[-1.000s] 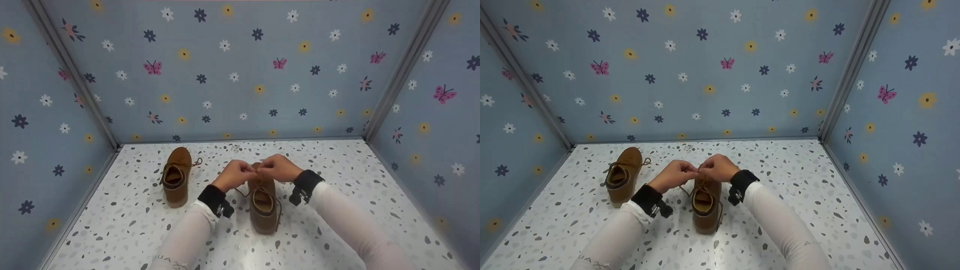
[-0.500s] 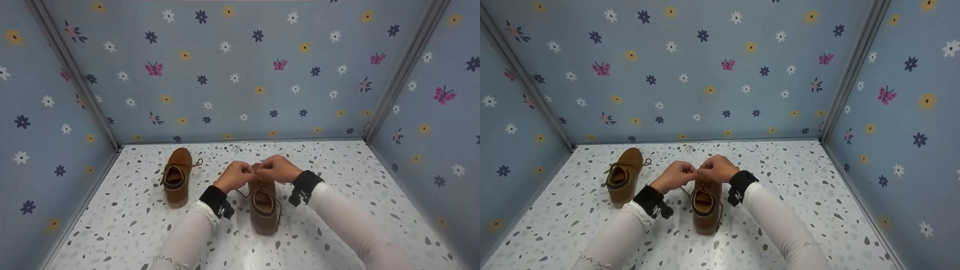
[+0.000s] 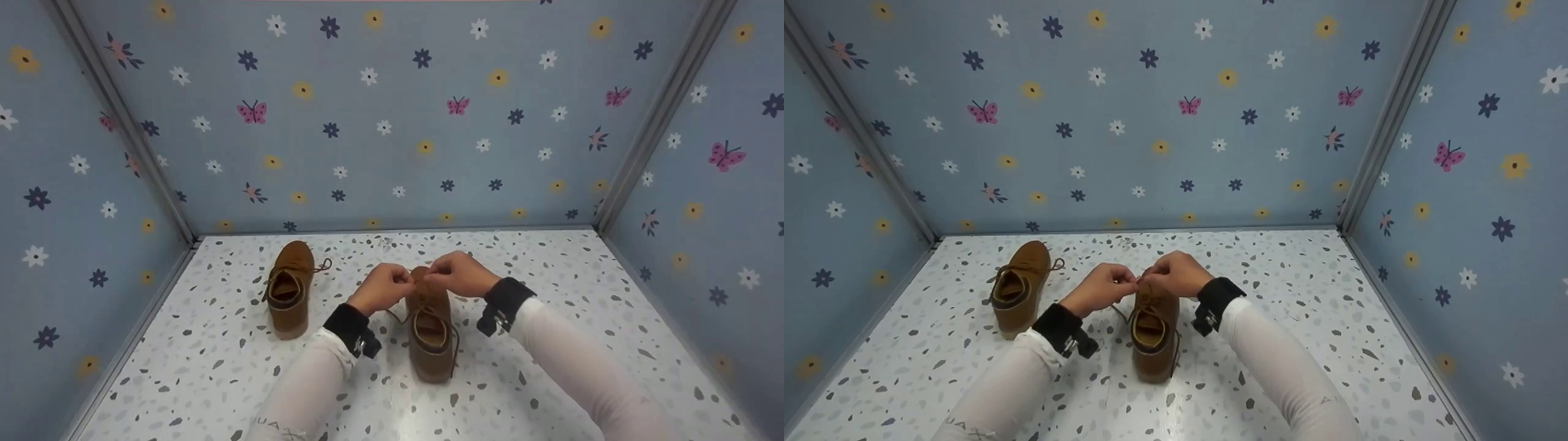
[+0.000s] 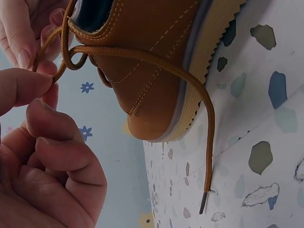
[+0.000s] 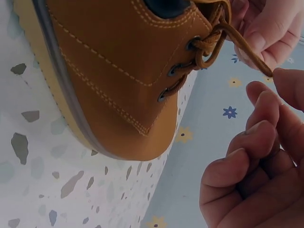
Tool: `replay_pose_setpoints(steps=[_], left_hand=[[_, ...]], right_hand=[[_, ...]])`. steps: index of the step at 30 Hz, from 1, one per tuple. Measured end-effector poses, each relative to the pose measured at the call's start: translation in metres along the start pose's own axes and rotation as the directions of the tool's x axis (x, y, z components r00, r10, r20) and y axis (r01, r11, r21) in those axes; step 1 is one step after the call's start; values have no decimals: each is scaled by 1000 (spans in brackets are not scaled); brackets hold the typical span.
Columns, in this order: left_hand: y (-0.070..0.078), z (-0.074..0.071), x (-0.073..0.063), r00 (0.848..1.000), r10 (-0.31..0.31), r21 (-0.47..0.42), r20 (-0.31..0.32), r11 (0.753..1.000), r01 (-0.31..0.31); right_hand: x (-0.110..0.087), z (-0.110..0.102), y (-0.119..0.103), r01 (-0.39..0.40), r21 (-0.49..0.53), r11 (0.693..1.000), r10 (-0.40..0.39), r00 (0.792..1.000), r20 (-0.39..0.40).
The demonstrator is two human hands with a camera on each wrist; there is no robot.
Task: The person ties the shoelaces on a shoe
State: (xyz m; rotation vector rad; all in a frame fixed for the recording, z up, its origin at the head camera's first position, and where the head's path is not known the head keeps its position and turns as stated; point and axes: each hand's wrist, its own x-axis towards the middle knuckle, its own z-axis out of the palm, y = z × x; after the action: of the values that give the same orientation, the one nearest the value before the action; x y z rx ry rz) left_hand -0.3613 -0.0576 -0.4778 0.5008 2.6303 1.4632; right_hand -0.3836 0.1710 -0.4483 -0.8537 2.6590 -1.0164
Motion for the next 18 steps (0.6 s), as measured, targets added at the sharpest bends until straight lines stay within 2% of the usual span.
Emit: replay_pose_setpoints(steps=[7, 18], left_hand=[[-2, -1, -2, 1000, -11, -21, 1, 1000, 11], [-6, -1, -7, 1000, -13, -104, 9, 994, 14]], right_hand=[[-12, -2, 10, -38, 17, 999, 38, 999, -10], [-33, 12, 17, -18, 76, 997, 18, 1000, 3]])
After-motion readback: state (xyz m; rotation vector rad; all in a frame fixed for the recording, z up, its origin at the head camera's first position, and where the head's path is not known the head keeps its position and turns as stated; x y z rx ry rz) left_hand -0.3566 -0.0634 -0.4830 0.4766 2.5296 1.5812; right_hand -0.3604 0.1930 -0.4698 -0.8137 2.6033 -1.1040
